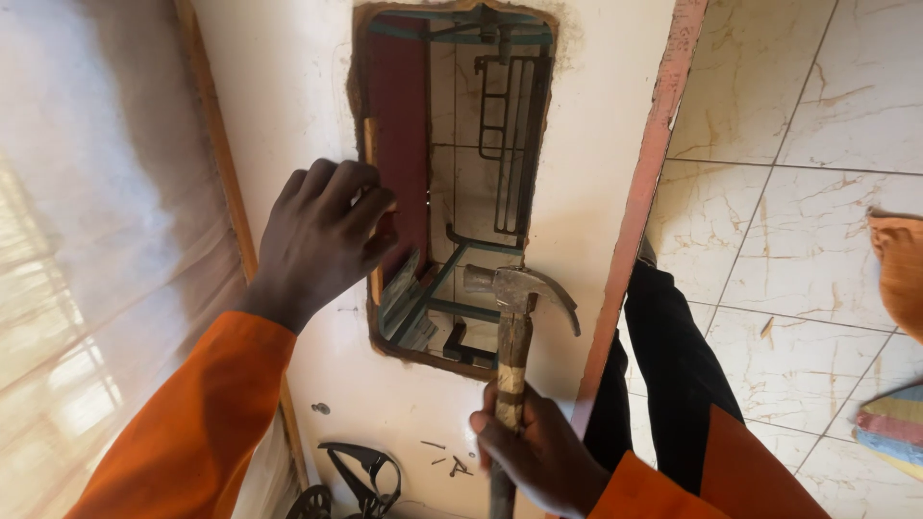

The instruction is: Repairing a sewing machine table by using a hammer to pry and adjust the cutout area for the machine head.

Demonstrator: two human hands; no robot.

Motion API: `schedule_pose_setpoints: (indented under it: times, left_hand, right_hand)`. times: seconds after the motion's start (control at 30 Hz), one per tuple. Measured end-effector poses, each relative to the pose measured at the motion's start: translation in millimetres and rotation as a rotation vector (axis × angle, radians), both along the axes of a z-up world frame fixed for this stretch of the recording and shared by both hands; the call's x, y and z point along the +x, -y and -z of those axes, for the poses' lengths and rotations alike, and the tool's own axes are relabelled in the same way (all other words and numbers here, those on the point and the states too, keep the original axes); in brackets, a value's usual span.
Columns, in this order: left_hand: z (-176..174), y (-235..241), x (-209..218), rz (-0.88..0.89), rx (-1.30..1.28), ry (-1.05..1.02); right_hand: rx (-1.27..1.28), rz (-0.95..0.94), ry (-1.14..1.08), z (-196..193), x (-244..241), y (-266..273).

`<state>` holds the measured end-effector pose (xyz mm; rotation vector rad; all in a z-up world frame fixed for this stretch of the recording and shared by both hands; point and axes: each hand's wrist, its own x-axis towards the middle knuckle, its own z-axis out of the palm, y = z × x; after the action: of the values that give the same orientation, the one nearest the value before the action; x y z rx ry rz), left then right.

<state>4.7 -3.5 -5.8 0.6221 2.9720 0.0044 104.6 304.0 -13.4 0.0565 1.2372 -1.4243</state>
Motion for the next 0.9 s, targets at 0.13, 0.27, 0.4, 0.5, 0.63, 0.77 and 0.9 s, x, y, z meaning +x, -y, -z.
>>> schedule_pose_setpoints:
  times: [0.13,0.27,0.4,0.5,0.63,0.77,0.9]
  left_hand:
    - [6.2,2.8,11.8,-0.012,0.024,-0.053]
    - [2.4,4.1,12.4,-0.020,0.062,-0.054]
    - [2.5,6.2,13.8,-0.031,0.055,-0.041]
    - [2.8,6.5,14.0,-0.041,0.099,-0.061]
    - [4.9,7.3,15.6,-0.047,0.103,-0.075]
    - [5.3,6.9,16.5,-0.058,0.119,-0.092]
    - [5.5,5.3,17.7,-0.058,0.113,-0.100]
  right_hand:
    - [-0.151,0.124,0.228,-24.5,-19.9,24.9]
    - [-0.204,0.289,0.276,-27.8,-27.4,59.6]
    - [-0.096,0.277,0.320,-27.8,-34.1,80.7]
    - [-0.015,0.368,0.429,-28.4,-35.0,89.1]
    - [-0.033,0.342,0.373,-27.1,-36.6,95.1]
    - [0.006,0.435,0.370,-30.4,-28.9,101.2]
    - [-0.002,0.380,0.400,-23.7,-27.3,95.4]
